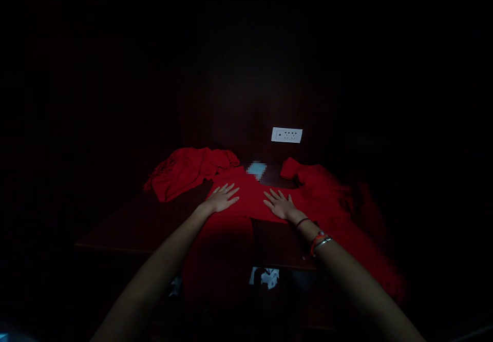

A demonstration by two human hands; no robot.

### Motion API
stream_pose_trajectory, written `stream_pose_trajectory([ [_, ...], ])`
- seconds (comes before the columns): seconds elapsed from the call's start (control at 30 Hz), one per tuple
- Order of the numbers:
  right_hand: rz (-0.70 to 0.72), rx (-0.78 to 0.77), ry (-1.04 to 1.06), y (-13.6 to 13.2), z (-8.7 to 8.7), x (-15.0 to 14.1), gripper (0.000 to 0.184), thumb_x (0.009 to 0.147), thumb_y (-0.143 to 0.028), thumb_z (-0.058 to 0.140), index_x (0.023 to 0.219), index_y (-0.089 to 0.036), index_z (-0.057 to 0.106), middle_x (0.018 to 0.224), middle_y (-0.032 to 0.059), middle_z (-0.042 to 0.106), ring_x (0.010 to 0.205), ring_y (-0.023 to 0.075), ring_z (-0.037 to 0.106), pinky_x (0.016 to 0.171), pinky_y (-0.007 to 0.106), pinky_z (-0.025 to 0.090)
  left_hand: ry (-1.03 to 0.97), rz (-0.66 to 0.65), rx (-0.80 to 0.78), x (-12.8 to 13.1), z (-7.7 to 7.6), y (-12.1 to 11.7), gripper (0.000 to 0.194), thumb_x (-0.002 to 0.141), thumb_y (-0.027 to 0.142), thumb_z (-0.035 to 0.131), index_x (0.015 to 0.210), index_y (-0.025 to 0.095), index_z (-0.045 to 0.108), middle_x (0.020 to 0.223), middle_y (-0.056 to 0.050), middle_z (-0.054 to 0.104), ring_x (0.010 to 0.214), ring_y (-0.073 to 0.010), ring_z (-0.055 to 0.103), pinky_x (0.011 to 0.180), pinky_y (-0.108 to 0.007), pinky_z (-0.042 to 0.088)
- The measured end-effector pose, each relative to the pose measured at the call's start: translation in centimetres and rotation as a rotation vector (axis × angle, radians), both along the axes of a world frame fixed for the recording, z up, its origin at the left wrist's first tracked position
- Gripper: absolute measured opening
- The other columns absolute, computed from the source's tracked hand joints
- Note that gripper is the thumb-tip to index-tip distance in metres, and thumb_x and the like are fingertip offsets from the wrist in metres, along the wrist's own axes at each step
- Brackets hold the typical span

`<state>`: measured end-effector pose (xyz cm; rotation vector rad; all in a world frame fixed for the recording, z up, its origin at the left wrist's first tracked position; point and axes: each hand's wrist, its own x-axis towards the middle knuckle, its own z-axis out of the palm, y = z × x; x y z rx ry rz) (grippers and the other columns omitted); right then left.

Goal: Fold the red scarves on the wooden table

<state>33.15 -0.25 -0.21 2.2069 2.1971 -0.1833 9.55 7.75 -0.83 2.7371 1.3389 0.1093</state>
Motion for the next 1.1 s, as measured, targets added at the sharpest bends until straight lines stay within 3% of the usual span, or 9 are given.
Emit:
stream_pose_trajectory([
  [0.1,-0.137,-0.012,-0.151,-1.1,0.6,4.4,0.057,0.081,-0.052,0.007,0.132,-0.025,0.014,0.138,0.0031,0.011,0.124,0.0249,0.01,0.096,0.051,0.007,-0.002,0.005,0.013,0.0,-0.1,0.0,0.057,0.08,0.057,0.014,0.13,0.03,0.017,0.138,-0.001,0.013,0.125,-0.0208,0.009,0.099,-0.039,0.012],
  [0.23,-0.102,0.126,-0.392,-3.7,1.6,10.3,0.051,0.083,-0.045,0.017,0.129,-0.025,0.026,0.136,0.0015,0.02,0.124,0.0237,0.01,0.097,0.049,0.004,0.001,0.002,0.024,0.1,0.0,0.1,0.057,0.08,0.056,0.015,0.13,0.029,0.018,0.138,-0.001,0.013,0.125,-0.0208,0.009,0.099,-0.039,0.012],
  [0.37,-0.131,0.187,-0.458,-6.5,2.2,15.4,0.047,0.084,-0.041,0.019,0.129,-0.028,0.023,0.136,0.0,0.019,0.124,0.0257,0.013,0.094,0.052,0.013,0.009,0.004,0.029,0.1,-0.1,0.2,0.057,0.081,0.055,0.016,0.131,0.028,0.018,0.138,-0.001,0.013,0.125,-0.0213,0.01,0.099,-0.04,0.012],
  [0.53,-0.183,0.279,-0.6,-8.9,3.2,18.7,0.045,0.082,-0.022,0.028,0.126,-0.018,0.034,0.132,0.0075,0.03,0.121,0.0235,0.022,0.095,0.039,0.022,0.019,-0.001,0.035,0.0,-0.4,0.4,0.056,0.081,0.054,0.015,0.131,0.027,0.017,0.137,-0.002,0.014,0.125,-0.021,0.011,0.099,-0.04,0.013],
  [0.63,-0.175,0.347,-0.658,-8.6,4.7,17.6,0.043,0.078,-0.012,0.029,0.117,-0.013,0.045,0.126,0.0116,0.038,0.118,0.0249,0.026,0.095,0.039,0.022,0.035,0.001,0.045,-0.1,-0.2,0.0,0.055,0.082,0.052,0.015,0.131,0.026,0.018,0.137,-0.002,0.015,0.125,-0.021,0.011,0.099,-0.04,0.014],
  [0.73,-0.134,0.367,-0.578,-6.7,5.8,14.4,0.039,0.078,-0.011,0.027,0.108,-0.009,0.053,0.12,0.0153,0.043,0.116,0.0248,0.031,0.095,0.039,0.022,0.104,0.007,0.048,0.6,1.2,-0.7,0.053,0.083,0.045,0.018,0.131,0.023,0.02,0.137,-0.004,0.014,0.125,-0.0213,0.01,0.099,-0.041,0.013],
  [0.9,0.121,0.357,-0.223,-3.0,3.8,5.6,0.049,0.083,-0.038,0.025,0.125,-0.014,0.034,0.13,0.0111,0.031,0.12,0.0228,0.024,0.097,0.037,0.02,0.181,-0.052,0.091,4.1,3.7,-1.7,0.052,0.08,0.039,0.029,0.128,0.018,0.029,0.137,-0.005,0.014,0.125,-0.022,0.007,0.099,-0.042,0.01],
  [1.0,0.156,0.226,-0.081,-2.0,1.6,1.7,0.057,0.082,-0.049,0.017,0.131,-0.02,0.02,0.136,0.0067,0.02,0.123,0.0228,0.016,0.096,0.041,0.02,0.022,-0.073,0.083,5.8,2.7,-2.0,0.054,0.083,0.045,0.017,0.13,0.02,0.021,0.137,-0.004,0.015,0.125,-0.0191,0.011,0.099,-0.038,0.015],
  [1.1,0.129,0.114,-0.088,-2.3,0.4,1.8,0.054,0.083,-0.048,0.011,0.13,-0.024,0.022,0.136,0.0059,0.021,0.123,0.0224,0.017,0.096,0.042,0.018,-0.023,-0.026,0.044,6.2,0.7,-1.9,0.057,0.081,0.051,0.016,0.131,0.022,0.02,0.137,-0.003,0.016,0.125,-0.0196,0.011,0.099,-0.038,0.013],
])
